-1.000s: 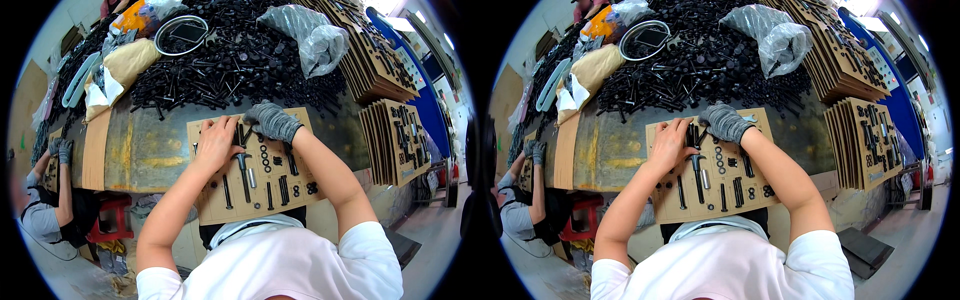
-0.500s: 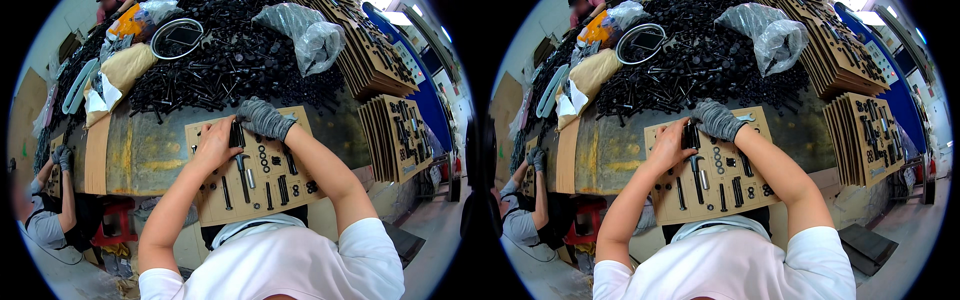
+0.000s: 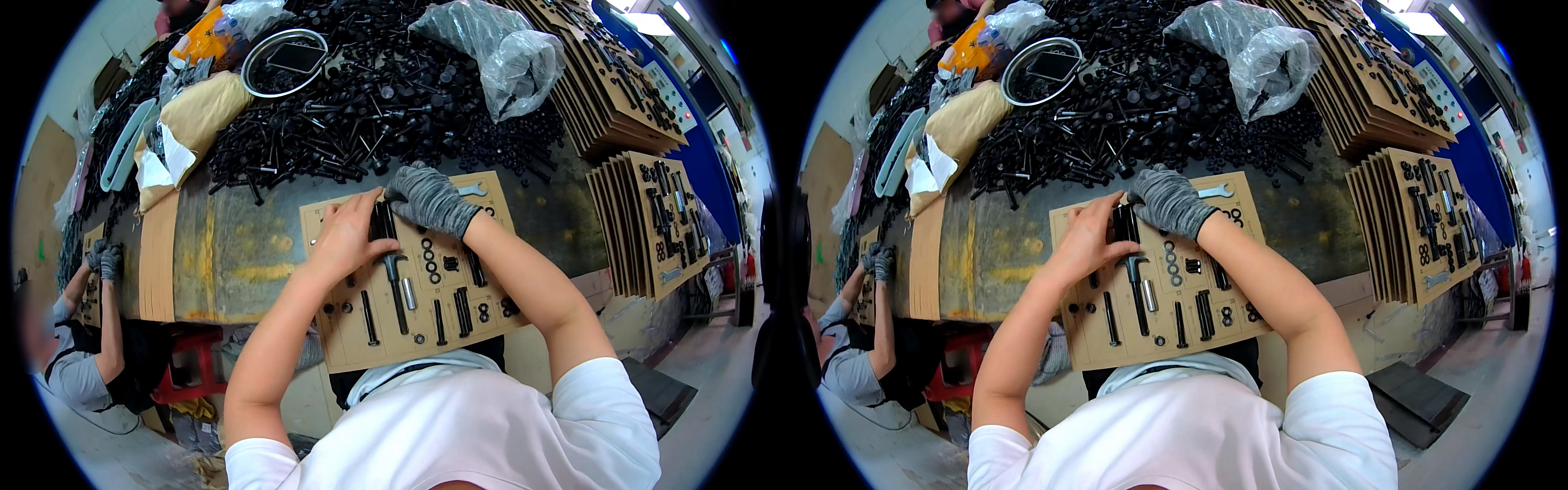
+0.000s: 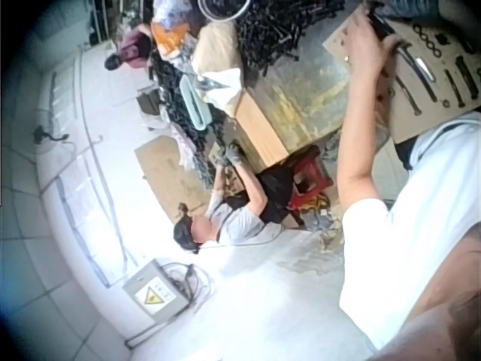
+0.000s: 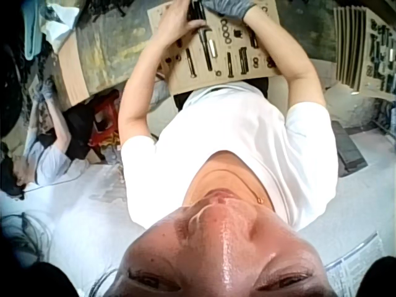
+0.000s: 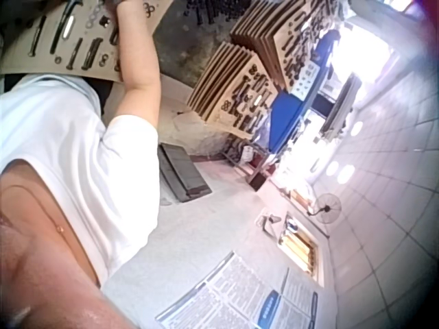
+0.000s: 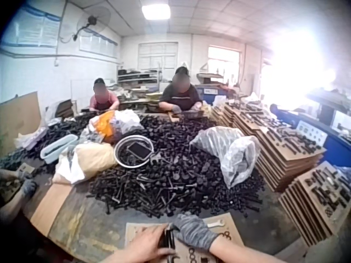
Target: The person sorts small metal hardware parts from a large pile on a table and places them into designated slots on a cardboard backing. The person repeatedly picks up bolts, nuts, washers, and other fasteners, arranging them neatly on the board before stacking the completed boards.
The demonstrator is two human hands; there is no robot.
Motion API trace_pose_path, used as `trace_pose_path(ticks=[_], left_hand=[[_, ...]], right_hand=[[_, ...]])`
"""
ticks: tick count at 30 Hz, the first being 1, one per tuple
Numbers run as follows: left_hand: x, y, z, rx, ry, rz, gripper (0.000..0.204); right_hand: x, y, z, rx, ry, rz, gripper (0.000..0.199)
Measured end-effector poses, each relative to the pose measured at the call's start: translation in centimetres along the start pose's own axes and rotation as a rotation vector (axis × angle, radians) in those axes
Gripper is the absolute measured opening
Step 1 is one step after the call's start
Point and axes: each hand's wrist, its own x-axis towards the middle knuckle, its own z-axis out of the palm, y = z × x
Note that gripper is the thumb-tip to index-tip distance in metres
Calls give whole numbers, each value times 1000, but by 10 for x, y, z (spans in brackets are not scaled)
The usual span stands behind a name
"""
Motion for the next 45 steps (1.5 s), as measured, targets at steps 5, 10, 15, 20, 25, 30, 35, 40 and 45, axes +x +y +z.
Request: trace_pose_path(ticks=[5, 10, 15, 20, 25, 30, 35, 40, 45], left_hand=[[43, -26, -2, 194, 279, -47, 27], [89, -27, 44, 556, 305, -159, 13], [87, -19, 42, 545, 328, -210, 16], [73, 19, -53, 483, 198, -269, 21], [68, 50, -53, -259, 139, -202, 28], [71, 110, 42, -223, -105, 35, 20], [49, 125, 91, 26, 27, 251, 14], [42, 129, 101, 58, 104, 205, 11], [45, 127, 102, 68, 69, 152, 12]], right_hand=[[33, 29, -14, -7, 340, 81, 20], [60, 16, -10, -269, 151, 253, 37], [49, 34, -8, -145, 309, 238, 39], [4, 51, -77, 509, 207, 316, 35], [-116, 21, -143, 640, 309, 409, 31], [-209, 14, -101, 715, 266, 507, 27], [-252, 9, -62, 413, 222, 393, 21], [-258, 12, -46, 392, 233, 363, 26], [-246, 7, -56, 274, 189, 241, 27]])
